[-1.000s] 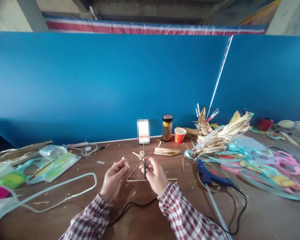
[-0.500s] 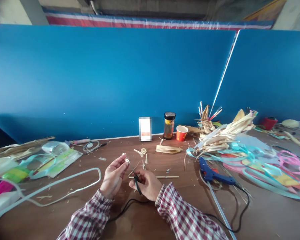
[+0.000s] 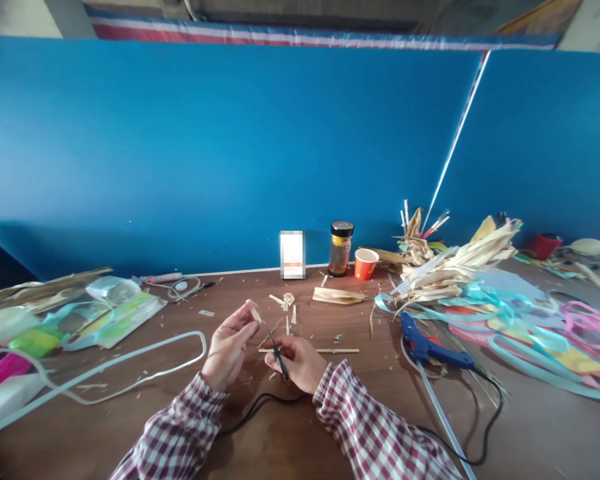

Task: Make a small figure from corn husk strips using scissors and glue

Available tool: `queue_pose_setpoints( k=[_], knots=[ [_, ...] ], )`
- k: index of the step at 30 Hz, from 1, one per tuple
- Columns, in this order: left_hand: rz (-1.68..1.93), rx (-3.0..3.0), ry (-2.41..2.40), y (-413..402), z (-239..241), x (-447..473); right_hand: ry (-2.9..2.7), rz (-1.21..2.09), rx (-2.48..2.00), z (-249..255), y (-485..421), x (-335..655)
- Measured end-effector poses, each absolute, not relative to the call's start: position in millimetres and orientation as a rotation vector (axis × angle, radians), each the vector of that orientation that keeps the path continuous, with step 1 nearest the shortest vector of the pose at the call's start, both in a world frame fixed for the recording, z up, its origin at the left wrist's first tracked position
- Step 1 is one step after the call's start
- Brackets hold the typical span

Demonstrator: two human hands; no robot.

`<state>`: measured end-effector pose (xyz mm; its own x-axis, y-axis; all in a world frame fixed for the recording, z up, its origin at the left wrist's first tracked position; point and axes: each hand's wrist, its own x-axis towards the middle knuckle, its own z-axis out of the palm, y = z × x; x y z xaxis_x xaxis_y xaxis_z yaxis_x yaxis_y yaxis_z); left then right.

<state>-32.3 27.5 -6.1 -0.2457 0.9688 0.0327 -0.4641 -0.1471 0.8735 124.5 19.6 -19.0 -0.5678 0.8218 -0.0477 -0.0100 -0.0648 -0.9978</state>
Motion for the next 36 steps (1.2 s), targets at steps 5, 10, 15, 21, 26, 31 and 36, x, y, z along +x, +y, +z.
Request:
queue_pose_setpoints(
  k=[5, 10, 15, 21, 26, 31, 36],
  knots=[
    [1.638, 0.803, 0.948, 27.6, -7.1, -32.2, -1.587, 1.694, -0.921, -18.8, 20.2, 126.0],
    [1.637, 0.900, 0.989, 29.5, -11.5, -35.1, -1.539, 1.732, -0.907, -16.6, 19.1, 124.9],
    [1.647, 0.947, 1.063, 30.7, -11.4, -36.1, -1.559, 1.729, -0.929, -11.7, 17.6, 124.0],
    [1.625, 0.928, 1.078, 28.4, -4.6, -34.4, -1.520, 1.758, -0.910, -12.6, 18.7, 124.7],
    [1.631, 0.905, 1.101, 28.2, -4.6, -34.3, -1.556, 1.718, -0.934, -10.7, 17.6, 125.4],
    [1.636, 0.885, 1.060, 28.9, -6.4, -33.8, -1.585, 1.711, -0.993, -5.0, 16.4, 125.6],
    [1.616, 0.912, 1.077, 28.9, -7.9, -34.5, -1.576, 1.711, -1.001, -2.8, 15.5, 125.1]
  ],
)
